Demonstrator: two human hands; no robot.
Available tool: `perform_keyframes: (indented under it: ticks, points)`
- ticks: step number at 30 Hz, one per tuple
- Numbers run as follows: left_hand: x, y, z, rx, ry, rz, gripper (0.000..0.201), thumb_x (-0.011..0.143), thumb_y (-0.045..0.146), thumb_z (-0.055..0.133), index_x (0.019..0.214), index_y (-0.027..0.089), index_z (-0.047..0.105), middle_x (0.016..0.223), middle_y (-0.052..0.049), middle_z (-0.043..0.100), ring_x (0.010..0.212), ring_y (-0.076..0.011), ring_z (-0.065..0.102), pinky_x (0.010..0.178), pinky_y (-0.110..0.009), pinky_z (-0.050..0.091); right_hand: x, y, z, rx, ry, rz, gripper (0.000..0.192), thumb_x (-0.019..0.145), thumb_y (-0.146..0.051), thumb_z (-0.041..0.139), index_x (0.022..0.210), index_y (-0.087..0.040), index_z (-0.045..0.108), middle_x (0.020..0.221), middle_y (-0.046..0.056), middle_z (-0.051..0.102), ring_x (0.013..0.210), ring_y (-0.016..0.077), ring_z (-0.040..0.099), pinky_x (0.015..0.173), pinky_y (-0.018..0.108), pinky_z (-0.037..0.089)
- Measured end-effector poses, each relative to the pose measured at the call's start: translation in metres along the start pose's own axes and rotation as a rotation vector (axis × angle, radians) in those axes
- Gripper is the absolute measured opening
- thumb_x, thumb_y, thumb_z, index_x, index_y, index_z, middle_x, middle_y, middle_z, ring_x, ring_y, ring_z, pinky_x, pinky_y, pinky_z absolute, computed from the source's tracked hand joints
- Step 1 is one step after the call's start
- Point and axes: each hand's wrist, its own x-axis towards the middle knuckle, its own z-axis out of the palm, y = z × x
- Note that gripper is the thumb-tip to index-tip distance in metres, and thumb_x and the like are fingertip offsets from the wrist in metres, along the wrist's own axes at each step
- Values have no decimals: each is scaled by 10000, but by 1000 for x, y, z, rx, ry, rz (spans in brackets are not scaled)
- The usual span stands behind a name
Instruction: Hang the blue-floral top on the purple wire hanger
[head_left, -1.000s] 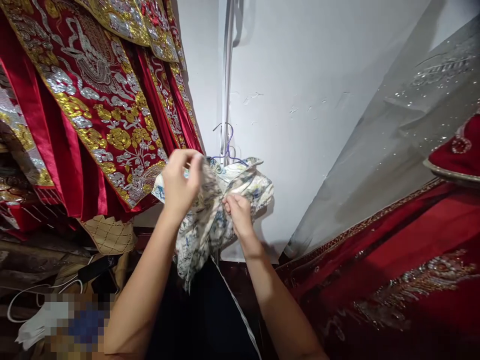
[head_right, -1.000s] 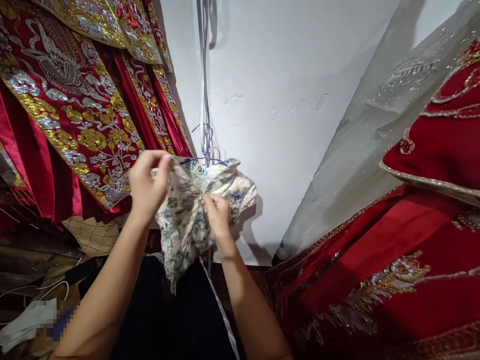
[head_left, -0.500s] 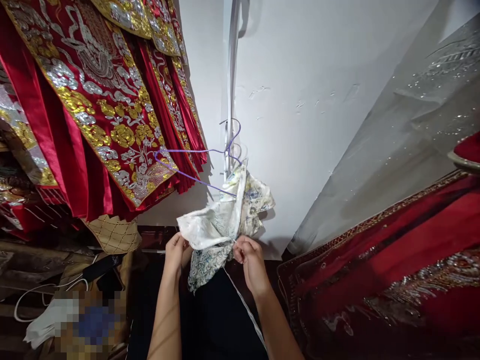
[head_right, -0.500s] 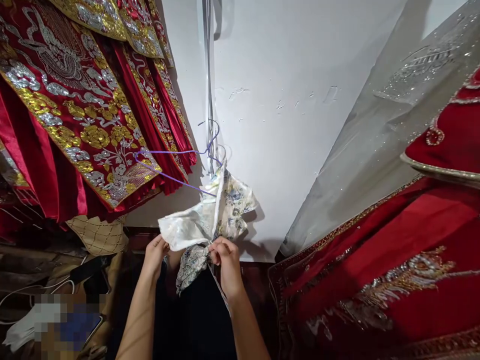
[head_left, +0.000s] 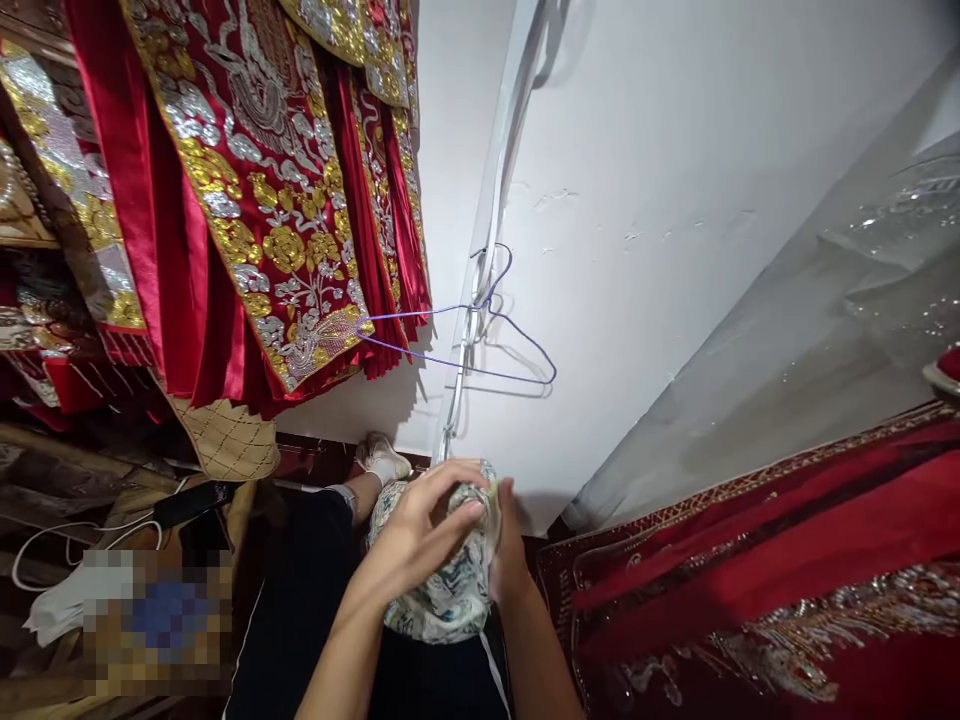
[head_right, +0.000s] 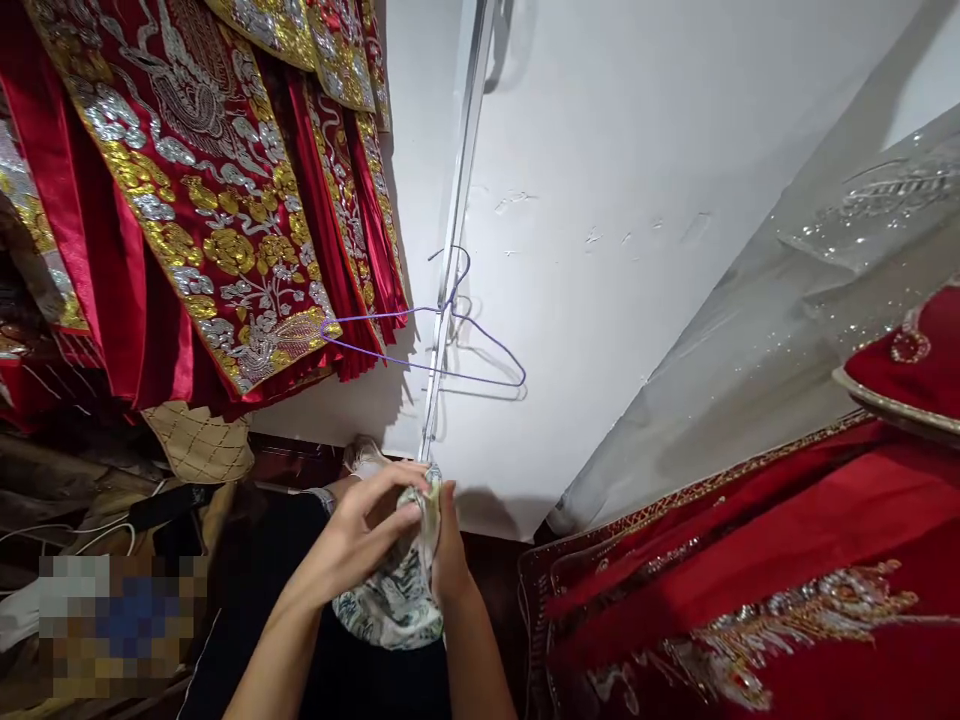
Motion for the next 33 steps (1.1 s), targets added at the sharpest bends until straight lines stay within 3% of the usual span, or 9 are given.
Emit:
perform_keyframes:
  ticks: [4,9,13,15,18,20,22,26,33]
  points:
    - [10,-4,-23,111,62,77,440,976,509,488,1344,277,556,1387,-96,572,1333,-283,480,1156,-416,328,-6,-26,6,55,-148,62,659,805,-723,614,1215,-210,664,958,109,735,941,300,679,850,421,525]
    - [19,-22,-52,260,-388,-50,626,973,672,283,907,172,652,894,-70,634,865,-217,561,831,-324,471,8,-72,-10,-310,-372,81,273,641,-294,829,828,-146,697,707,14,661,617,155,583,592,265,461]
    - [12,-20,-80,478,-601,-174,577,916,658,476,630,158,466,618,24,382,602,-106,330,568,-245,296,36,-114,-26,-572,-15,-341,26,671,-170,649,682,-168,625,647,-10,575,568,117,503,484,216,355]
    - [9,-14,-101,614,-571,-242,545,886,625,547,618,162,441,607,34,346,579,-95,292,532,-248,238,56,-128,-37,-604,191,-530,135,686,-158,621,812,-192,653,627,-34,547,516,103,461,459,215,335]
    - [9,-4,-135,862,-463,-310,483,878,572,558,623,170,479,582,28,408,542,-102,331,513,-257,230,91,-131,-57,-644,266,-497,429,799,-256,586,1226,-248,622,590,-54,561,460,132,483,460,241,401]
    - [11,3,-152,998,-414,-317,434,889,531,536,639,177,538,584,10,492,539,-123,409,534,-260,279,111,-121,-68,-788,176,-450,496,846,-337,583,1336,-258,600,832,26,721,732,210,677,675,318,548]
    - [15,10,-162,1099,-379,-312,399,902,505,509,677,188,602,619,-14,572,573,-153,500,579,-264,344,124,-108,-78,-933,77,-435,489,874,-404,581,1339,-259,630,1238,84,705,1148,283,650,986,415,508]
    - [29,19,-165,1220,-318,-227,347,931,459,467,837,210,689,811,-67,696,779,-224,647,731,-292,451,125,-92,-92,-1020,96,-420,493,931,-481,513,1339,-240,649,1406,87,619,1304,308,566,1117,469,415]
    - [65,16,-149,1263,-266,-56,294,910,432,527,837,207,701,1099,-126,711,1159,-306,619,947,-366,458,131,-114,-95,-1243,289,-353,872,808,-576,674,1565,-281,357,1254,116,702,1170,384,638,926,482,513]
